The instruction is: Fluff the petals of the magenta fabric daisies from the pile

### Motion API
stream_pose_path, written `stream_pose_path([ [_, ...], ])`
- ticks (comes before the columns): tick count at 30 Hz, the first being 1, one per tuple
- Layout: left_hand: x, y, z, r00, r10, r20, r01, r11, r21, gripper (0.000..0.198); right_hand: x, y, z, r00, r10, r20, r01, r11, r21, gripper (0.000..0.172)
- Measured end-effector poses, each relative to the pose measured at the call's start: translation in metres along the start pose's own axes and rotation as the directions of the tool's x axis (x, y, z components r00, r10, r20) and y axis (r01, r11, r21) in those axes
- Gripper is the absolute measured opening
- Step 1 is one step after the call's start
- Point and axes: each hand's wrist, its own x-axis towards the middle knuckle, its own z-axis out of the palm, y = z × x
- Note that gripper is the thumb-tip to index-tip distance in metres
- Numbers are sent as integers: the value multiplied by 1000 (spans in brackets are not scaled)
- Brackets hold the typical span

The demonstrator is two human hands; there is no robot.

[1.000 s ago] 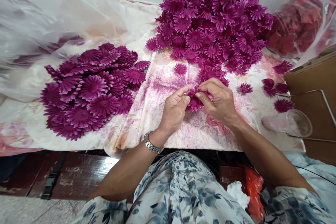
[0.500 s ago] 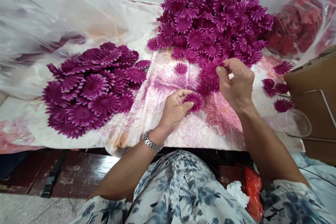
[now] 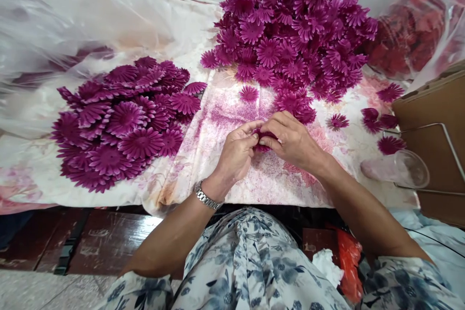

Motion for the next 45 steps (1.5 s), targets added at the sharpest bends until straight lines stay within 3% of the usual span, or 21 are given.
stream_pose_path([
  [4, -2, 2, 1, 1000, -20, 3, 20, 1000, -21, 39, -1, 5, 2, 997, -50, -66, 48, 998, -33, 24],
  [9, -2, -1, 2, 999, 37, -28, -36, 998, 55, 42, -3, 1, 6, 983, -30, -178, 20, 998, -62, 18],
  [13, 0, -4, 1, 993, 98, -71, -89, 989, 116, 47, -2, 19, 0, 943, 51, -329, -87, 992, -96, 18],
  [18, -1, -3, 1, 992, 109, -65, -100, 985, 138, 47, 10, 54, -28, 881, 193, -432, -277, 951, -140, 16],
  [21, 0, -1, 2, 993, 89, -79, -81, 991, 104, 46, 14, 48, -32, 908, 177, -380, -261, 948, -184, 14],
  [24, 0, 1, 3, 994, 74, -78, -70, 996, 61, 42, 10, 26, -19, 982, 58, -181, -83, 988, -133, 12],
  [26, 0, 1, 4, 997, 41, -63, -39, 998, 40, 41, 4, 14, -8, 999, -4, -48, 1, 998, -65, 12],
  [28, -1, -1, 3, 999, 10, -47, -9, 999, 35, 41, 1, 8, 0, 1000, -13, 11, 13, 997, -72, 16],
  [33, -1, -6, 0, 996, 62, -61, -56, 994, 95, 43, 0, 7, 3, 998, -44, -38, 35, 974, -225, 23],
  [37, -1, -4, -1, 992, 99, -80, -88, 988, 127, 43, -1, 6, 5, 997, -11, -77, -5, 978, -207, 22],
  [42, 0, -1, -1, 993, 114, -37, -111, 991, 75, 38, -5, 2, 7, 989, 43, -141, -51, 997, -53, 13],
  [45, -2, -3, -4, 979, 202, -16, -198, 970, 143, 31, -5, 0, 3, 962, 243, -124, -218, 957, 190, 24],
])
